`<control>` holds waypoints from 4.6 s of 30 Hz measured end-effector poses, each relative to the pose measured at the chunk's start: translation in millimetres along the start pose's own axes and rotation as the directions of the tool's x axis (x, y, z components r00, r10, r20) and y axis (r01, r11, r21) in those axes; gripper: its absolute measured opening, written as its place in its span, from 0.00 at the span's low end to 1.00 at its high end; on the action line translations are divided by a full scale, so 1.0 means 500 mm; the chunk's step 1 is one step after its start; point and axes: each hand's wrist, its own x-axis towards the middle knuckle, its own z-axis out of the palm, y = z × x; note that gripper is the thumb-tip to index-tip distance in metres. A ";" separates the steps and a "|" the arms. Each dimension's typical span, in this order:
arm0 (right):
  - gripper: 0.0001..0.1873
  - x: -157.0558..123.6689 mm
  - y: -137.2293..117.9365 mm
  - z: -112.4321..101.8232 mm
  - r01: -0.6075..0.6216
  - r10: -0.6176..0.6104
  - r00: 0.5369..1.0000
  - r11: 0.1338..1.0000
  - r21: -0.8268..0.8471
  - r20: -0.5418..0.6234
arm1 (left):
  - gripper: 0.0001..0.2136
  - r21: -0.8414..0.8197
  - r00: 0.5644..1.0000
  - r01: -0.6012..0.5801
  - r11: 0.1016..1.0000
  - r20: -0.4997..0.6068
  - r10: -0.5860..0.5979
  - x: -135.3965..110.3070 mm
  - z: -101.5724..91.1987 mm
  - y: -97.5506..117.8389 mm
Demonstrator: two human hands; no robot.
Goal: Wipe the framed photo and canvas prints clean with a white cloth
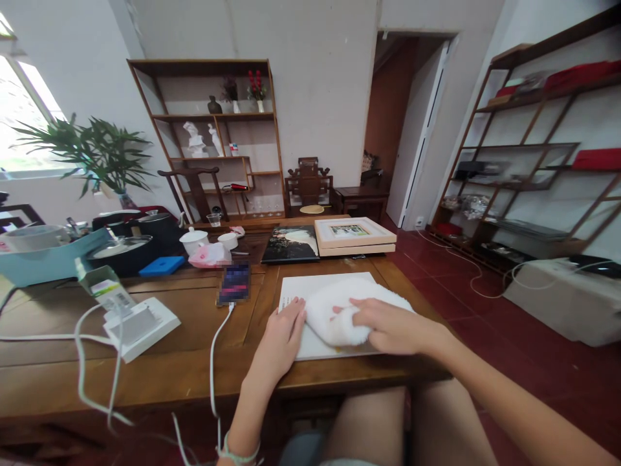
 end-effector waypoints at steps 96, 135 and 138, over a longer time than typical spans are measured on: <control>0.18 -0.017 0.035 0.030 -0.285 0.277 0.957 0.953 -0.107 -0.082 | 0.15 0.046 1.000 0.018 0.999 0.002 -0.019 0.000 0.008 -0.009; 0.23 -0.082 -0.072 0.045 0.124 -0.124 0.992 0.992 0.013 0.000 | 0.15 0.048 1.000 -0.016 0.999 0.021 0.015 0.002 0.005 -0.009; 0.22 -0.050 -0.031 0.039 -0.021 0.020 0.999 1.000 -0.012 -0.043 | 0.15 0.051 1.000 -0.001 0.999 0.016 0.000 0.004 0.007 -0.009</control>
